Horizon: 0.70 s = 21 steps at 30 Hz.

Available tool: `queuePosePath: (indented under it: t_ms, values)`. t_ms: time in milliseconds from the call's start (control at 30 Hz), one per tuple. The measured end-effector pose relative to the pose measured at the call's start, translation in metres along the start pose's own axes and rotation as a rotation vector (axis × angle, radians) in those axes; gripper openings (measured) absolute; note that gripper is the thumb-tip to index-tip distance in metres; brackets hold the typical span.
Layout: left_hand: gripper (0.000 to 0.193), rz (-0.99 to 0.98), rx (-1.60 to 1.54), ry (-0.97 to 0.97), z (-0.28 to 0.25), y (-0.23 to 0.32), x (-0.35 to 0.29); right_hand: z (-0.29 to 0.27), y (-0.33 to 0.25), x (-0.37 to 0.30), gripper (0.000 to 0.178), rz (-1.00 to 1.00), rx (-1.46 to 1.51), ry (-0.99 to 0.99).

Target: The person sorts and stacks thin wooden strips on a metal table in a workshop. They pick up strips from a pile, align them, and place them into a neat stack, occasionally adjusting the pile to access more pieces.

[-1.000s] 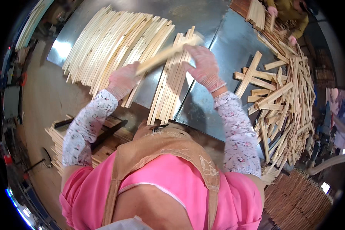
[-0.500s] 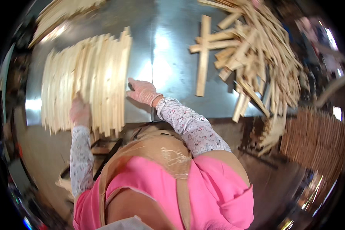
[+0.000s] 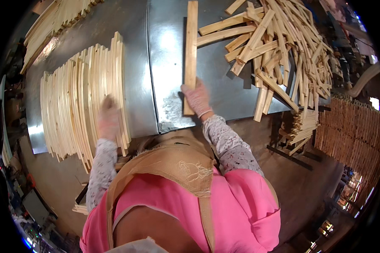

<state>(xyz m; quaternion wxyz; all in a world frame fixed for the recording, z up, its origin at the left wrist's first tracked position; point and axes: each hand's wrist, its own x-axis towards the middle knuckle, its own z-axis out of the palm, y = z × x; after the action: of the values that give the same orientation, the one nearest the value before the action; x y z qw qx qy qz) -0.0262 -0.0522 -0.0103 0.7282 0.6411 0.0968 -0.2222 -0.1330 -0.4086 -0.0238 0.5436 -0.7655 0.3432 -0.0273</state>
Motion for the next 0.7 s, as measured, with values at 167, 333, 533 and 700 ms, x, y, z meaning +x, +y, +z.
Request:
queuePosePath:
  t_ms: [167, 333, 533, 700]
  values:
    - [0.073, -0.197, 0.255, -0.261, 0.175, 0.005, 0.011, 0.044, -0.016, -0.029, 0.042, -0.435, -0.455, -0.463]
    - [0.048, -0.463, -0.439, -0.348, 0.137, -0.054, 0.062, -0.034, 0.011, 0.140, 0.014, -0.683, -0.842, 0.019]
    - [0.042, -0.153, 0.258, 0.091, 0.120, -0.092, 0.051, -0.071, 0.004, 0.276, 0.024, 0.204, 0.855, 0.298]
    - [0.048, 0.074, 1.053, 0.255, 0.116, -0.045, -0.010, -0.016, 0.050, 0.130, 0.019, -0.466, -0.690, 0.067]
